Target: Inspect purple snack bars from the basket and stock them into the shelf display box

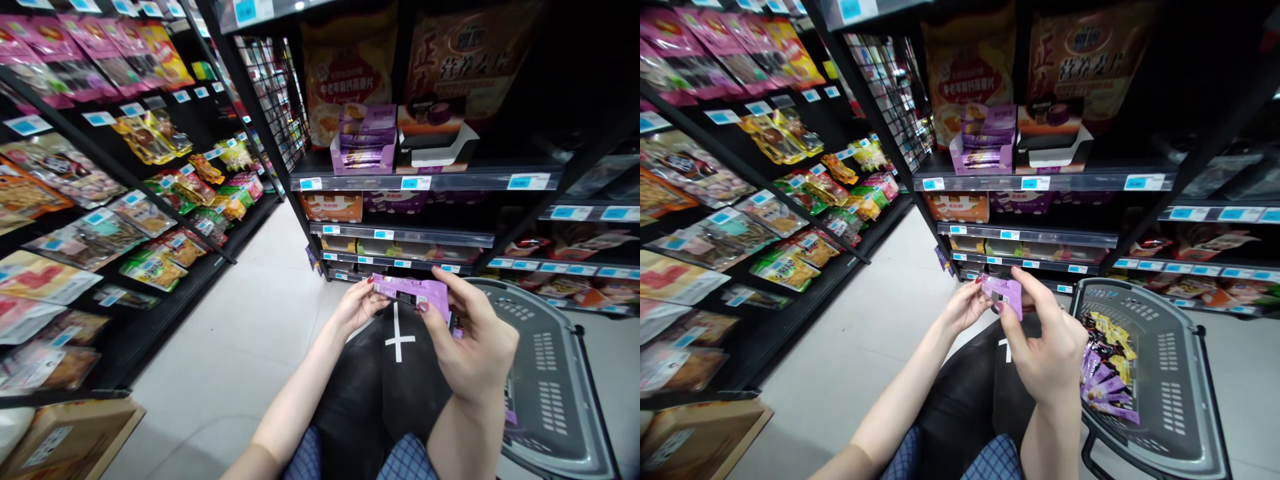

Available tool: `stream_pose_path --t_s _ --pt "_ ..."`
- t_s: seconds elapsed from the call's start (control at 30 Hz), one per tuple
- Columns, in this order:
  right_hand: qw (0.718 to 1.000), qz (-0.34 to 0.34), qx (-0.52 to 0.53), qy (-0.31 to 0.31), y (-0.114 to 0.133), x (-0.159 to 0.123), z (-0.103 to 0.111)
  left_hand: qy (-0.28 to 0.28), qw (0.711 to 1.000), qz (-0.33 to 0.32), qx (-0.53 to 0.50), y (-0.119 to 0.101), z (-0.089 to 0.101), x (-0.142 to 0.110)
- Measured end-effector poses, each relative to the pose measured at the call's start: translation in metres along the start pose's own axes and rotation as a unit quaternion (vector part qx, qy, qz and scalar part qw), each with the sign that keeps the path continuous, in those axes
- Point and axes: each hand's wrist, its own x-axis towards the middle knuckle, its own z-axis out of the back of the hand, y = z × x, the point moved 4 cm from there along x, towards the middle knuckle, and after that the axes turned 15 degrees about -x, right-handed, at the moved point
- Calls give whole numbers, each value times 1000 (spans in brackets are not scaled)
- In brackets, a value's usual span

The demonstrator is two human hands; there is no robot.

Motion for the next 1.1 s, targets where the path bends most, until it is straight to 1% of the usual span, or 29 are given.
stream_pose_path --t_s 0.07,0.13,0.17,0.23,0.3,0.37,0.43,0.57,0.67,0.8,0.87,0.97,1.1 --pt "999 -30 10 4 -5 -1 -1 -3 1000 -13 -4 -4 -3 -1" --pt "995 -85 42 15 -12 -2 -3 -3 999 -44 -1 -15 -8 -5" --pt "991 -116 68 19 -16 -2 -5 -1 998 -68 10 -23 -12 -8" --pt "977 -167 129 16 -22 -2 -8 6 989 -137 57 -40 -21 -18" --pt "963 -198 183 -7 -26 -1 -10 14 970 -214 111 -57 -31 -30" --pt "951 -214 219 -29 -29 2 -11 20 950 -269 158 -69 -39 -42" --pt "939 -230 251 -41 -32 4 -15 19 932 -302 201 -75 -45 -54" --pt "916 -257 304 -48 -39 5 -21 0 898 -352 263 -78 -54 -72" --pt "913 -262 310 -40 -45 4 -23 6 881 -369 295 -78 -61 -80" --pt "919 -264 294 4 -53 1 -21 40 871 -357 336 -79 -67 -82" --pt "920 -271 284 24 -56 0 -20 33 869 -343 354 -81 -66 -82" --pt "916 -282 280 57 -58 -1 -18 7 866 -328 377 -84 -61 -81" --pt "911 -277 291 92 -56 0 -17 -5 862 -319 395 -87 -57 -80"
